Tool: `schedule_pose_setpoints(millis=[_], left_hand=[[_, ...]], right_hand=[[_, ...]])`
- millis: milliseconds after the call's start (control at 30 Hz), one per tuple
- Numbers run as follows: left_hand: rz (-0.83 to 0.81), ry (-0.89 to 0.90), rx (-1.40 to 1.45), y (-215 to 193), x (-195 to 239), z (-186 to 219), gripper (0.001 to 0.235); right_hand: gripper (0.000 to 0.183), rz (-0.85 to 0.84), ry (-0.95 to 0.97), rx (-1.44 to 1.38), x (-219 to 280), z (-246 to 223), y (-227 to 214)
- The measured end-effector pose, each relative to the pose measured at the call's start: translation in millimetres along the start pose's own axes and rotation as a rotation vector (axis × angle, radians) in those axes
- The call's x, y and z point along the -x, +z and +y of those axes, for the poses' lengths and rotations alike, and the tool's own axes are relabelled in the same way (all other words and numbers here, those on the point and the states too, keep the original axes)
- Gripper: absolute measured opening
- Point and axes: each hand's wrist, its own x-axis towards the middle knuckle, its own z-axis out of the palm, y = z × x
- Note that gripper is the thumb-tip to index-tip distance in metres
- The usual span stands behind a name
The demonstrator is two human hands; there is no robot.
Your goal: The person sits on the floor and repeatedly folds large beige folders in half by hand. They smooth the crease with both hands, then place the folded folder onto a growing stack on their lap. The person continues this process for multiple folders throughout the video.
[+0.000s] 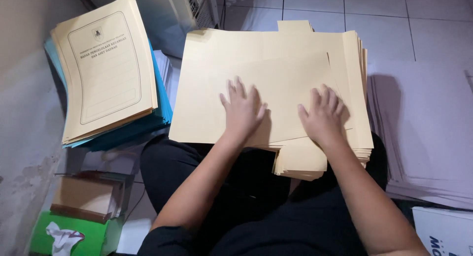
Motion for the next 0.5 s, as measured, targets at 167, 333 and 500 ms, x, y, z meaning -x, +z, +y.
schedule_pose_setpoints(millis=[167,333,500], left_hand=[[-0.317,-0.012,-0.178,16.5,-11.5,29.8,0.062],[-0.139,-0.105,-0.189,38.2,-55.2,-10.6,0.063],[-0.131,-0.136,-0.158,24.6,-55.6,-9.5,0.066]], right_hand=[[0.046,-0.082,-0.391,-0.101,-25.8,-44.7,51.5],[0.05,-0.223,-0.436,-0.154,-70.3,-64.3,52.0],[0.063,-0.363,-0.263,-0.064,-105.8,-54.0,25.0]])
